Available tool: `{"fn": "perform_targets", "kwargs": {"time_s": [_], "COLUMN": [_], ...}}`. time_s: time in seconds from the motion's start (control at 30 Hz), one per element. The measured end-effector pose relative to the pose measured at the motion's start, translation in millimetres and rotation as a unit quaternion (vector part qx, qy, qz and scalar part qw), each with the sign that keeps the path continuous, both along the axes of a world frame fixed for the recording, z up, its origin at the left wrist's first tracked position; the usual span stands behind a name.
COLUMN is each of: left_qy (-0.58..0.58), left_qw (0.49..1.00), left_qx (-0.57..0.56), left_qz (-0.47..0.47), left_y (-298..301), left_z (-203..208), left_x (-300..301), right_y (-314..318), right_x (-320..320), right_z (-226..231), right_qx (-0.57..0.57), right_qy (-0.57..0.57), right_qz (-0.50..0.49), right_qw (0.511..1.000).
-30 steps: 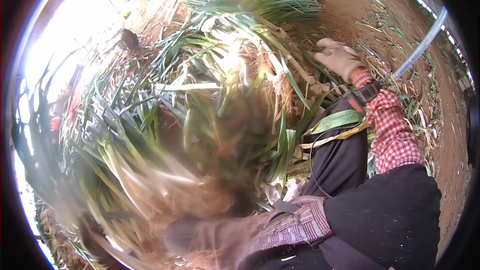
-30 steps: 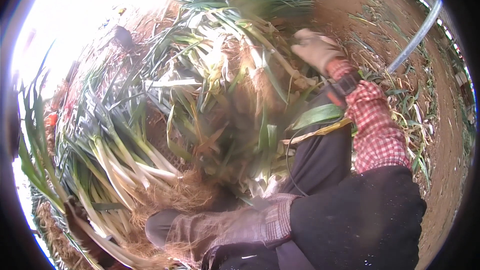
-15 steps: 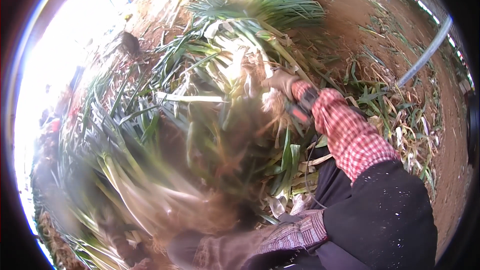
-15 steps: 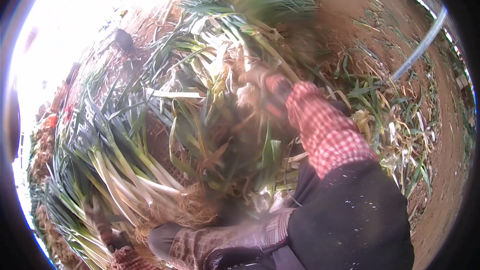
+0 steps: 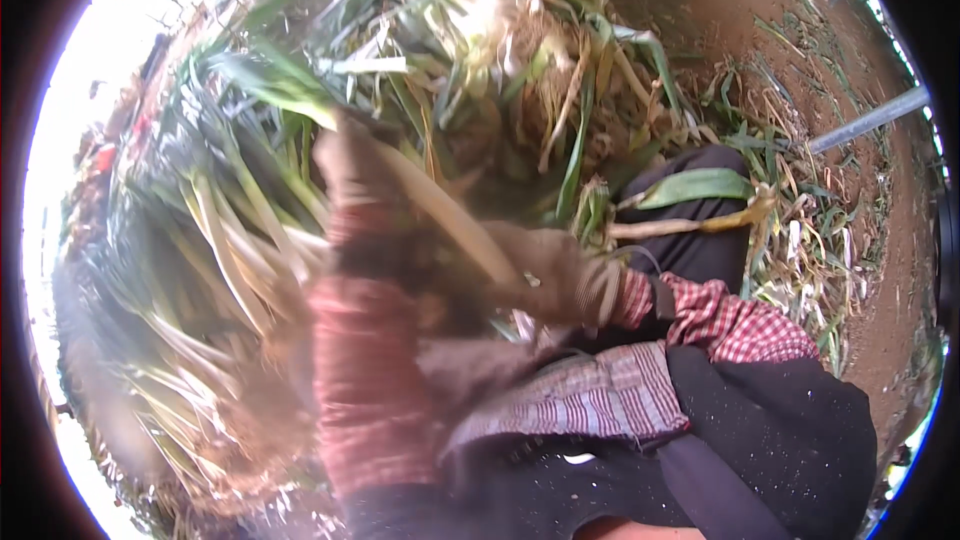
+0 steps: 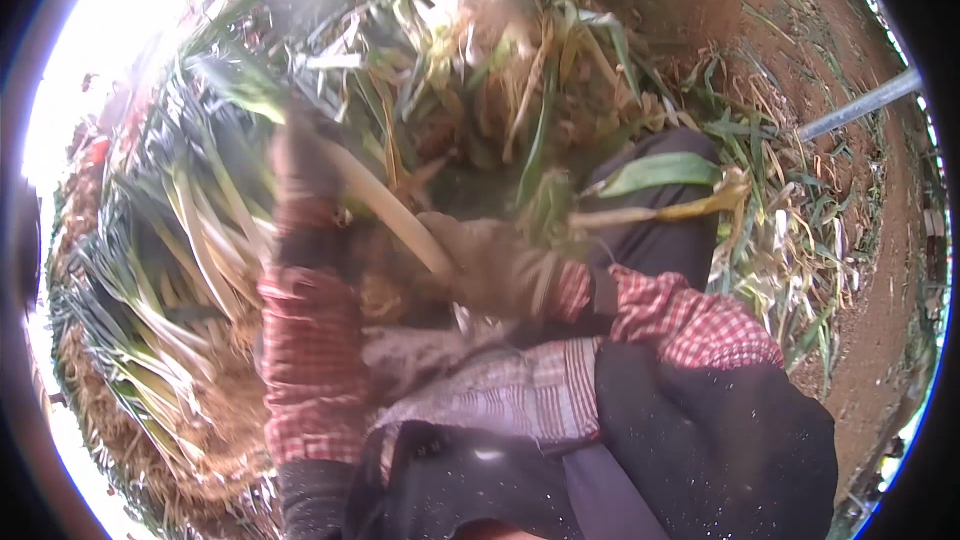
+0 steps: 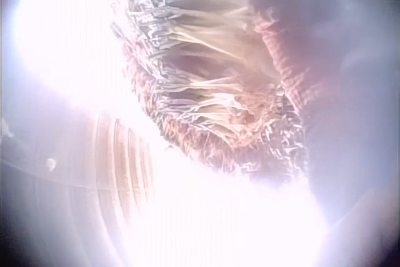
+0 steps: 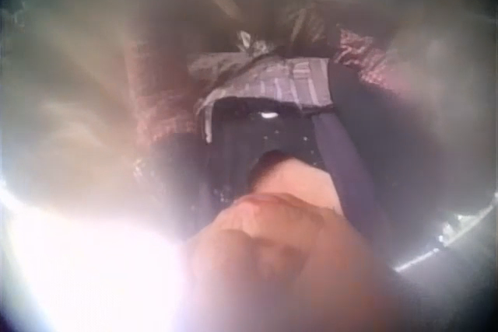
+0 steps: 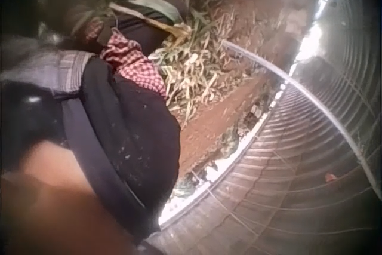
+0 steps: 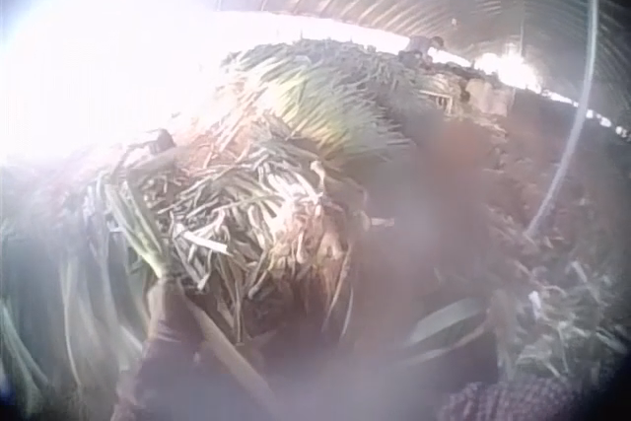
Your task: The person cleans leeks by hand, peeling off the outer layers of skin and leaves one at a time, shaking them, and placing them onto a pile.
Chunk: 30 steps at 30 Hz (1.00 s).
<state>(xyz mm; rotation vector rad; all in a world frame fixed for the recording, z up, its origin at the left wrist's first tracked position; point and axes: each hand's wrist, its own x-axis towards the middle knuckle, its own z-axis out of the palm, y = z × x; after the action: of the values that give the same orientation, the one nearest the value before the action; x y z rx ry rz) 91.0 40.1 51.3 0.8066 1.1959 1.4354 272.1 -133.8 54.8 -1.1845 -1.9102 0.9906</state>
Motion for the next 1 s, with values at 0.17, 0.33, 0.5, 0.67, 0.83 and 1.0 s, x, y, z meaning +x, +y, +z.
{"fn": "perform_targets", "kwargs": {"time_s": [0.17,0.33,0.5,0.67,0.83,1.0], "left_qy": [-0.170,-0.162,-0.249,-0.074,-0.233,-0.049], "left_qw": [0.973,0.975,0.953,0.965,0.956,0.976], "left_qx": [0.068,0.092,0.139,0.233,0.126,0.158], "left_qz": [0.142,0.122,0.106,0.100,0.128,0.139], "left_y": [4.8,-2.8,6.8,4.7,-8.8,-31.2], "left_z": [35.3,8.7,13.8,-1.2,25.2,70.4], "left_x": [-116.7,-172.2,-170.8,-170.8,-142.6,-175.6], "right_y": [-3.8,-8.5,-4.7,28.0,-13.5,-44.1], "right_x": [-10.2,-14.2,-8.0,-70.9,15.3,86.9], "right_z": [-6.3,9.9,-3.5,-0.9,16.6,1.8], "right_qx": [0.063,0.121,-0.133,-0.371,-0.368,-0.167], "right_qy": [-0.028,-0.016,0.009,0.271,0.097,-0.251], "right_qz": [0.050,0.073,0.026,0.137,0.145,0.039], "right_qw": [0.996,0.990,0.991,0.878,0.913,0.953]}}
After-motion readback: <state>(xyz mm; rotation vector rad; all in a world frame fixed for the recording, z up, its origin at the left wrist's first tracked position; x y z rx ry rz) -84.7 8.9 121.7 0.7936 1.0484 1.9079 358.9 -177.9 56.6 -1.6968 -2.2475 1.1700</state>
